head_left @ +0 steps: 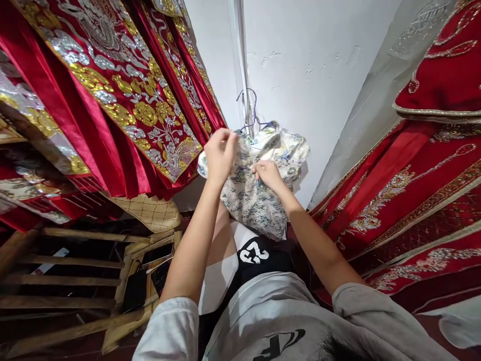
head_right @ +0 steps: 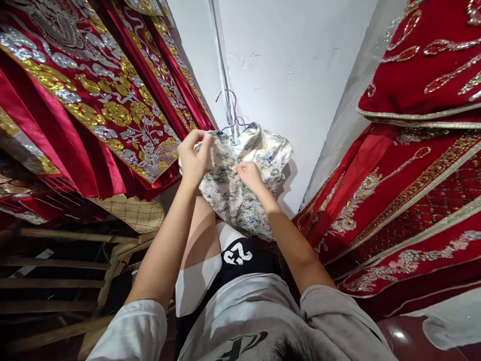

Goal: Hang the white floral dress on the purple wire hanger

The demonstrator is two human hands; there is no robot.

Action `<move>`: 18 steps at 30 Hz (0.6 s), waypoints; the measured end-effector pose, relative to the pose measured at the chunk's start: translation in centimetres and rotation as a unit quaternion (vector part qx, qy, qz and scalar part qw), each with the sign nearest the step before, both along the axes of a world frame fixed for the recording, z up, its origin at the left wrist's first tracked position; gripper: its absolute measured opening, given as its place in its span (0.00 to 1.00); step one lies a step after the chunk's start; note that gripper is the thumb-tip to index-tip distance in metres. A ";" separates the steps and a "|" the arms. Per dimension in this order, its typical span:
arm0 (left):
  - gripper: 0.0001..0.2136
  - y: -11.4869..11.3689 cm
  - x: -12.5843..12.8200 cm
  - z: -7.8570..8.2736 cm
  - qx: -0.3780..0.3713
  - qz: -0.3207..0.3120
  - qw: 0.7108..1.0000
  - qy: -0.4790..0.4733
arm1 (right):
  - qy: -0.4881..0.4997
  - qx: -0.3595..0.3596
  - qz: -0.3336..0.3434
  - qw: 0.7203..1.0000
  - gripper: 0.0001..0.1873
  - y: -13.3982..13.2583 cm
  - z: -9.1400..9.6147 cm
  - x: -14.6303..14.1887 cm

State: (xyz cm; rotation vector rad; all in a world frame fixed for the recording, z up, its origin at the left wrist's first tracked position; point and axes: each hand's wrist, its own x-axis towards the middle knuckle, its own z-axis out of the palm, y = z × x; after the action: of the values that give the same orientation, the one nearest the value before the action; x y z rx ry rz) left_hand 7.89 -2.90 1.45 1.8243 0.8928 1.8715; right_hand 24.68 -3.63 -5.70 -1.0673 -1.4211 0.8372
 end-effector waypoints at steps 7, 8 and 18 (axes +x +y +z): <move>0.15 3.7 -6.8 -6.0 -0.146 0.071 0.926 -0.340 | 0.075 -0.044 0.033 0.996 0.15 -5.2 -7.4 -1.5; 0.16 3.7 -6.8 -7.3 -0.184 0.064 0.908 -0.372 | 0.086 -0.048 0.039 0.994 0.15 -5.6 -7.8 -1.8; 0.07 1.3 -0.2 -14.8 -0.233 0.087 0.895 -0.371 | 0.033 -0.084 0.022 0.996 0.12 -6.6 -6.5 0.4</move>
State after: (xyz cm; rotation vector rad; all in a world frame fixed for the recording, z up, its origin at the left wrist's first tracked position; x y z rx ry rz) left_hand 7.73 -1.60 -13.37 0.6682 1.0870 1.9882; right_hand 25.12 -10.26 -12.23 -1.1268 -1.3402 1.0295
